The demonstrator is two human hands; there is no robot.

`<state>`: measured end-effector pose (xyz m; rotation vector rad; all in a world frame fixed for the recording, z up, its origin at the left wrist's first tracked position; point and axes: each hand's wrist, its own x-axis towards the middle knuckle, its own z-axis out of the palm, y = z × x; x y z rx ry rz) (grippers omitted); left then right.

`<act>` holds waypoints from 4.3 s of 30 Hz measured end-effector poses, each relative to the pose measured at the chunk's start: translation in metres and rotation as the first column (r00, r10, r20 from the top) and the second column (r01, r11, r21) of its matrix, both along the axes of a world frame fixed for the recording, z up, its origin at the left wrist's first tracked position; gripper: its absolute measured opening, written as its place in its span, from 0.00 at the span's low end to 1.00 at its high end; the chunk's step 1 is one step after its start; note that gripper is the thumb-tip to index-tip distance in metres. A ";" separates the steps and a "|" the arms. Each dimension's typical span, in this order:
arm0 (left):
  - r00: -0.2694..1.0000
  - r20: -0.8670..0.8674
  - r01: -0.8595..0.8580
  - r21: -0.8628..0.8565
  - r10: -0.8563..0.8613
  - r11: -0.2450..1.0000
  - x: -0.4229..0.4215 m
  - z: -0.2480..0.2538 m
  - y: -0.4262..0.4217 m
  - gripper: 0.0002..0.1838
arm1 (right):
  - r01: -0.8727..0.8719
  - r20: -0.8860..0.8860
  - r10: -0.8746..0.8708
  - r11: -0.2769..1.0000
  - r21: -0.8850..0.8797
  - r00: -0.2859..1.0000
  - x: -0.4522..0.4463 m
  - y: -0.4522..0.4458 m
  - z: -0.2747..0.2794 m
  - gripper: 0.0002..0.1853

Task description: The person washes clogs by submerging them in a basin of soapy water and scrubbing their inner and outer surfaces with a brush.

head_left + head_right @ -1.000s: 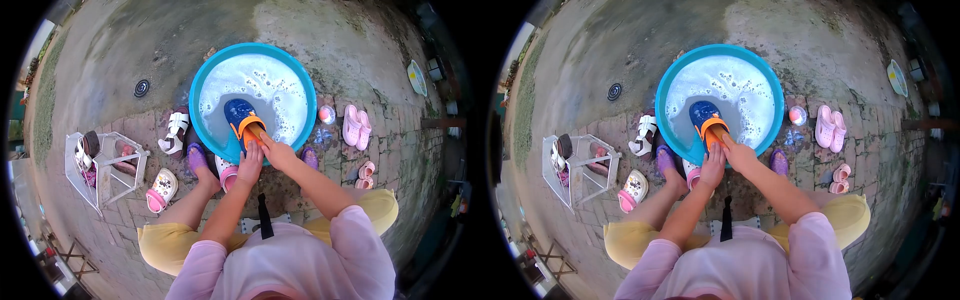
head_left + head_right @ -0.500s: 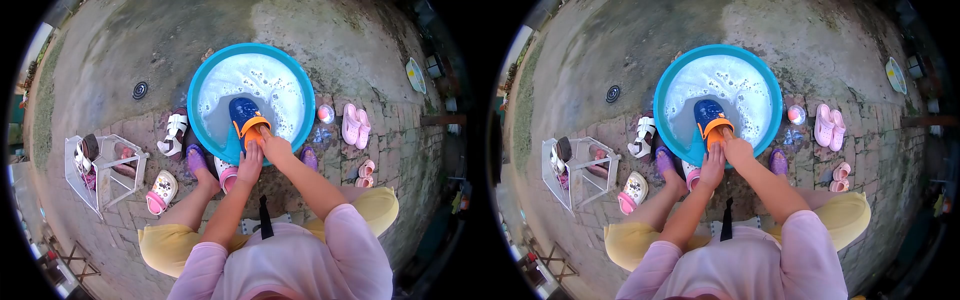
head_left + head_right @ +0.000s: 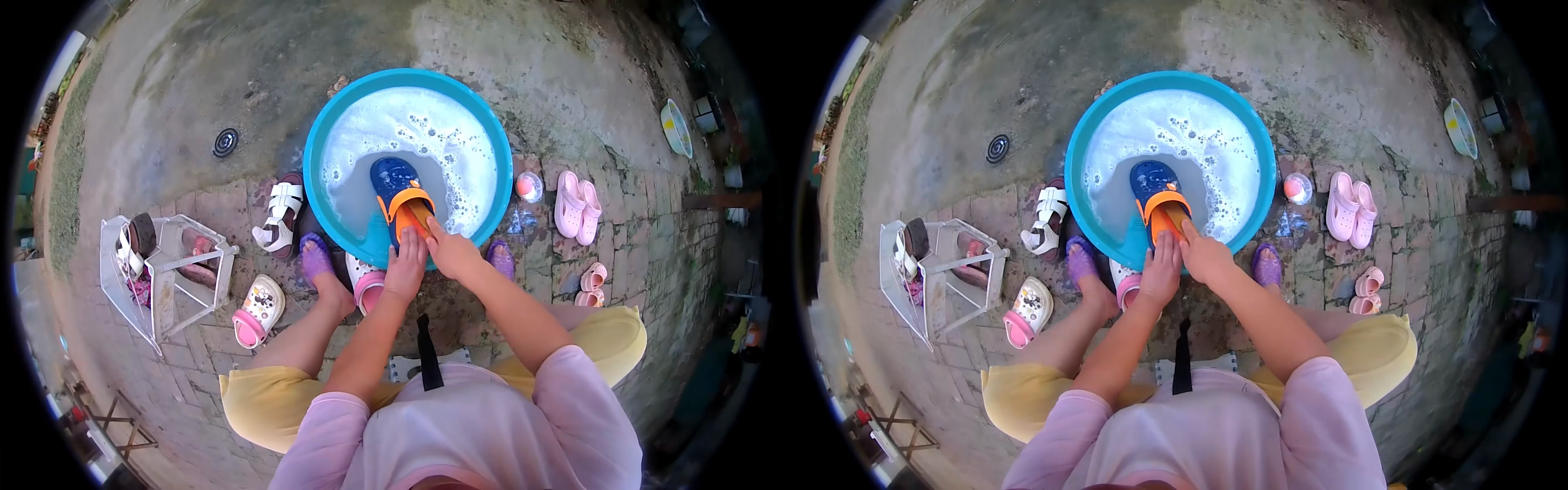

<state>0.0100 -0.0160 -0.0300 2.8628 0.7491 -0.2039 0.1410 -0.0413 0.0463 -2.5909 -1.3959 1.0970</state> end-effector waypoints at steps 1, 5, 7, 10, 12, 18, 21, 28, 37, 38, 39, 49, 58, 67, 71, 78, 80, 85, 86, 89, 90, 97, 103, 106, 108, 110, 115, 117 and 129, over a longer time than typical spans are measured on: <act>1.000 0.003 0.002 -0.007 -0.002 1.000 0.001 -0.002 -0.002 0.33 | -0.039 -0.047 0.037 0.998 -0.055 0.998 0.001 -0.006 0.005 0.26; 0.998 0.051 -0.022 0.029 0.021 0.999 -0.003 -0.006 -0.005 0.36 | 0.035 -0.009 -0.034 0.995 0.093 0.999 0.006 0.033 -0.038 0.23; 0.997 0.067 -0.038 0.004 0.038 0.999 0.000 0.006 0.002 0.37 | 0.077 0.020 -0.079 0.991 0.106 0.997 -0.007 0.053 -0.049 0.22; 0.972 0.216 -0.051 -0.195 0.093 0.980 -0.009 0.020 0.005 0.33 | 0.149 0.011 -0.153 0.976 0.162 0.988 -0.019 0.039 -0.033 0.22; 0.893 0.423 0.079 -0.481 0.152 0.873 -0.013 0.003 0.023 0.35 | 0.063 -0.097 -0.055 0.995 0.072 0.994 -0.001 0.012 -0.016 0.24; 0.575 0.512 -0.489 -0.411 0.638 0.770 0.005 0.019 0.021 0.27 | 0.221 -0.609 -0.027 0.944 0.245 0.793 0.038 -0.074 -0.017 0.28; 0.643 0.227 -0.562 -0.510 0.732 0.651 0.012 -0.007 0.041 0.29 | 0.349 -0.741 -0.316 0.930 -0.117 0.593 0.044 -0.080 0.016 0.26; 0.518 -0.442 -0.630 -0.776 0.732 -0.023 0.044 -0.007 0.057 0.32 | 0.585 -0.828 -0.540 0.723 -0.367 0.149 0.037 -0.096 0.003 0.27; 0.512 -0.407 -0.339 -0.905 0.756 -0.258 0.047 0.087 0.099 0.22 | 0.606 -0.893 -0.165 0.682 -0.410 -0.419 0.084 -0.102 0.016 0.24; 0.534 -0.367 -0.394 -0.905 0.761 -0.160 0.047 0.091 0.103 0.22 | 0.645 -0.902 -0.154 0.652 -0.399 -0.403 0.086 -0.102 0.017 0.25; 0.516 -0.348 -0.410 -0.903 0.783 -0.131 0.048 0.098 0.104 0.20 | 0.647 -0.905 -0.158 0.651 -0.396 -0.395 0.086 -0.102 0.017 0.26; 0.442 -0.186 -0.318 -0.947 0.878 -0.040 0.051 0.142 0.095 0.15 | 0.639 -0.897 -0.177 0.647 -0.417 -0.406 0.079 -0.101 0.011 0.28; 0.473 -0.081 -0.242 -0.970 0.877 0.041 0.045 0.125 0.100 0.37 | 0.667 -0.926 -0.058 0.677 -0.311 -0.372 0.076 -0.090 0.020 0.23; 0.537 0.261 -0.361 -0.789 0.802 0.498 0.024 0.083 0.084 0.38 | 0.171 -0.389 0.024 0.872 0.459 0.921 0.042 -0.084 0.019 0.24; 0.579 0.251 -0.432 -0.712 0.775 0.554 0.009 0.051 0.062 0.37 | 0.055 -0.193 -0.006 0.967 0.249 0.981 0.008 -0.059 0.066 0.22; 0.594 0.161 -0.394 -0.796 0.789 0.459 0.027 0.079 0.013 0.34 | 0.132 -0.079 -0.114 0.955 0.267 0.990 0.012 -0.007 -0.009 0.21; 0.465 0.097 -0.247 -0.940 0.880 0.234 0.007 0.049 0.031 0.33 | 0.132 -0.196 -0.075 0.946 0.296 0.978 -0.001 -0.035 0.001 0.18; 0.650 0.258 -0.358 -0.726 0.715 0.587 0.023 0.055 0.004 0.33 | 0.126 -0.078 -0.110 0.964 0.236 0.991 0.018 -0.014 0.002 0.19; 0.606 0.141 -0.395 -0.801 0.783 0.450 0.024 0.046 0.008 0.33 | 0.125 -0.076 -0.110 0.963 0.240 0.991 0.016 -0.015 -0.004 0.19; 0.505 0.189 -0.370 -0.834 0.842 0.409 0.016 0.061 0.023 0.34 | 0.155 -0.129 -0.127 0.959 0.239 0.984 -0.002 -0.029 0.010 0.20; 0.476 0.161 -0.370 -0.855 0.864 0.363 0.004 0.047 0.033 0.34 | 0.125 -0.160 -0.087 0.961 0.248 0.983 -0.009 -0.038 0.006 0.21; 0.591 0.430 -0.351 -0.625 0.682 0.697 0.027 0.041 0.024 0.34 | 0.153 -0.138 -0.121 0.955 0.252 0.983 0.014 -0.015 -0.003 0.22; 0.754 0.047 -0.546 -0.510 0.655 0.665 0.012 0.067 0.118 0.40 | -0.167 -0.420 0.212 0.976 0.141 0.882 0.072 -0.023 0.029 0.25; 0.871 -0.260 -0.485 -0.317 0.418 0.815 0.017 0.104 0.156 0.43 | -0.307 -0.392 0.328 0.944 0.117 0.860 0.115 -0.020 0.069 0.26; 0.867 -0.403 -0.382 -0.160 0.293 0.910 0.018 0.111 0.175 0.42 | -0.345 -0.296 0.374 0.927 0.147 0.879 0.130 -0.016 0.078 0.26; 0.875 -0.378 -0.391 -0.179 0.304 0.903 0.019 0.117 0.187 0.39 | -0.285 -0.168 0.302 0.951 0.118 0.938 0.139 -0.005 0.094 0.26; 0.877 -0.151 -0.478 -0.380 0.457 0.792 0.010 0.036 0.211 0.33 | -0.241 -0.116 0.245 0.969 0.049 0.962 0.149 0.026 0.060 0.26; 0.862 -0.087 -0.486 -0.419 0.499 0.767 0.003 -0.004 0.211 0.32 | -0.104 -0.041 0.106 0.993 0.055 0.994 0.146 0.032 0.035 0.26; 0.683 -0.134 -0.643 -0.576 0.718 0.504 0.018 -0.072 0.232 0.29 | -0.114 -0.045 0.113 0.993 -0.029 0.993 0.146 0.080 -0.061 0.30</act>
